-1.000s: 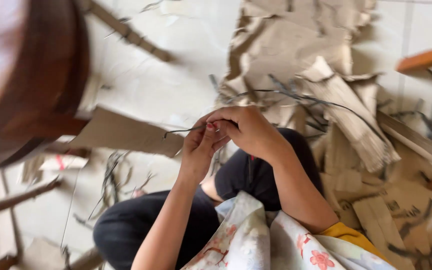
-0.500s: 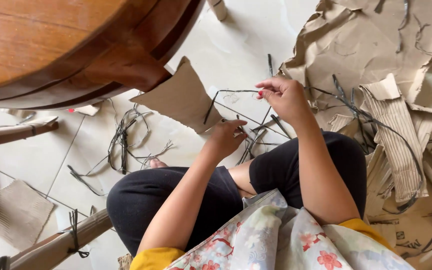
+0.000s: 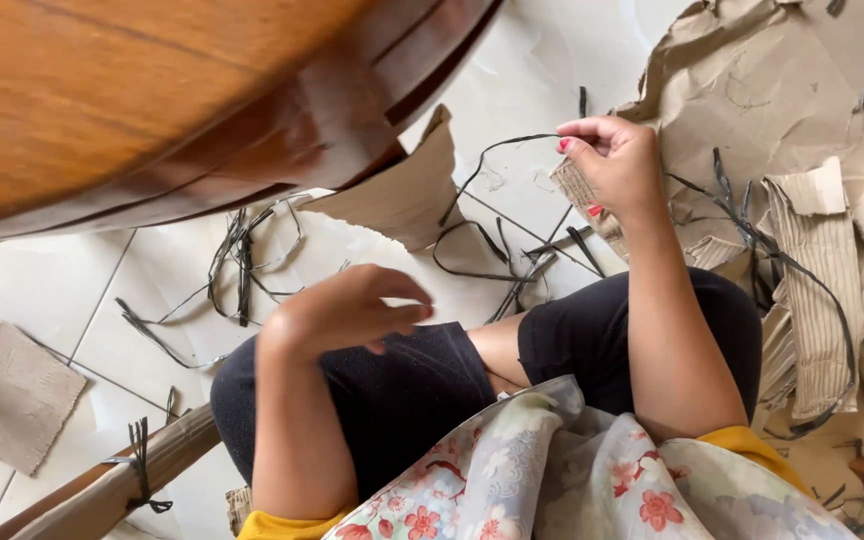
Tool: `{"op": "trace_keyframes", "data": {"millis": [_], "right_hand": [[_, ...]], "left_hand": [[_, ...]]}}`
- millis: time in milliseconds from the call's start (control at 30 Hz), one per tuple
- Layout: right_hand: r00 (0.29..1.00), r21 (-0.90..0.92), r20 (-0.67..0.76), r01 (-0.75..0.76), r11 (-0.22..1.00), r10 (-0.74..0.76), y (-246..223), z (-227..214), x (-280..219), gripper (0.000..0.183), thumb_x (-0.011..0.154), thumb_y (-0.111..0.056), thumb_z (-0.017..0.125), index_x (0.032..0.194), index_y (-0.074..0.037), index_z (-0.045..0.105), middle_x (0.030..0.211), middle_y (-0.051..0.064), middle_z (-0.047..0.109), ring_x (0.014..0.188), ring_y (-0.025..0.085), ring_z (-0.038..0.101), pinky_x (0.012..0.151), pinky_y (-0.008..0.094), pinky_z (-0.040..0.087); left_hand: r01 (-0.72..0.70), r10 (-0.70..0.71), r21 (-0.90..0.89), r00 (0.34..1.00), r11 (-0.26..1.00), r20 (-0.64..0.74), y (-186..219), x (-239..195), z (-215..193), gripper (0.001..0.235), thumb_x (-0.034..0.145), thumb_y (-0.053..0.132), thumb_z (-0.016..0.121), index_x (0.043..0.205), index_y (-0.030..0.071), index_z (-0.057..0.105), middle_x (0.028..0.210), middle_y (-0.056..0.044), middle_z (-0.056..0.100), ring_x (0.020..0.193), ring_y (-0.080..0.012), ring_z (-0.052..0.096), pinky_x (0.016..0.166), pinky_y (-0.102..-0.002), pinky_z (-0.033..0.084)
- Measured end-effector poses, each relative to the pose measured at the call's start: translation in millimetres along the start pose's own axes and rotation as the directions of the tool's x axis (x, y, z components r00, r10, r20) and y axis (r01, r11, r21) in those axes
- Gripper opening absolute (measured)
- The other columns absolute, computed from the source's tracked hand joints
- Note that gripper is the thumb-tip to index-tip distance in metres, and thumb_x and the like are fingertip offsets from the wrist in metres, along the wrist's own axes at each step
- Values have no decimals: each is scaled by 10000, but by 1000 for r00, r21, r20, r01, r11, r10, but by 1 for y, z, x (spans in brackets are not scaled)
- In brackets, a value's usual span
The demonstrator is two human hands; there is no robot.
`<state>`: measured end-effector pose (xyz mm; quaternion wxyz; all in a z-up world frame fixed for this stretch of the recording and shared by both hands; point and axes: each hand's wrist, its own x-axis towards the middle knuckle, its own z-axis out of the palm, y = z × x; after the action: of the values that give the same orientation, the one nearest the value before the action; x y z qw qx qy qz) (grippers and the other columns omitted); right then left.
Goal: Wrapping stool legs with protective cardboard and securing them with plastic ties
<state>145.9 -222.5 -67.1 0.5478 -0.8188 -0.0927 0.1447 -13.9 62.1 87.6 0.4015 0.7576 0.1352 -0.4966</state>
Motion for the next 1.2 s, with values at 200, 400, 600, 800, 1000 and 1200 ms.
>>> {"op": "trace_keyframes", "data": {"millis": [200, 400, 600, 800, 1000, 1200], "right_hand": [[984, 234, -162, -29, 972, 69, -25, 16, -8, 93, 1008, -103, 754, 1089, -65, 730, 817, 72, 720, 425, -23, 445, 398, 123, 359], [932, 327, -351, 33, 944, 89, -61, 24, -44, 96, 1030, -132, 721, 1105, -75, 702, 899, 110, 752, 405, -4, 372, 393, 175, 327], [874, 232, -484, 173, 957, -41, -129, 63, -84, 86, 1021, -118, 708, 1101, -86, 716, 944, 107, 777, 432, -7, 424, 430, 159, 320], [879, 52, -346, 367, 929, -328, -184, 126, -108, 271, 955, 117, 655, 1181, -5, 742, 1047, 190, 767, 924, 188, 726, 828, 295, 571], [875, 0, -274, 415, 910, -399, -166, 166, -113, 617, 804, 36, 778, 1399, -35, 633, 522, -1, 490, 457, 29, 370, 438, 193, 314], [852, -5, -320, 436, 900, -415, -161, 187, -98, 851, 678, -133, 980, 1429, -22, 594, 830, 48, 723, 442, 42, 416, 421, 199, 366]], "left_hand": [[-127, 80, -89, 910, 988, -407, -79, 11, -16, 383, 931, 341, 653, 1166, 56, 753, 1000, -198, 791, 828, -337, 770, 796, -450, 569], [-250, 124, -156, 822, 956, -556, -118, 57, -32, 483, 913, 404, 690, 1337, 177, 644, 1263, -67, 731, 1193, -236, 687, 993, -406, 554], [-640, 341, -132, 559, 757, -756, -154, 88, -35, 498, 919, 129, 691, 1392, 5, 590, 1329, -200, 654, 1159, -378, 675, 979, -450, 571], [-745, 405, -154, 510, 649, -759, -158, 81, -40, 476, 957, 84, 633, 1422, 3, 572, 1352, -242, 634, 1201, -446, 635, 1023, -553, 526], [-708, 389, -238, 600, 664, -699, -161, 59, -45, 507, 964, 125, 650, 1455, 52, 552, 1374, -237, 630, 1236, -444, 623, 1032, -583, 515], [-706, 414, -233, 614, 669, -672, -159, 53, -47, 472, 967, 150, 646, 1421, 38, 585, 1332, -254, 655, 1242, -459, 617, 1056, -603, 490]]}}
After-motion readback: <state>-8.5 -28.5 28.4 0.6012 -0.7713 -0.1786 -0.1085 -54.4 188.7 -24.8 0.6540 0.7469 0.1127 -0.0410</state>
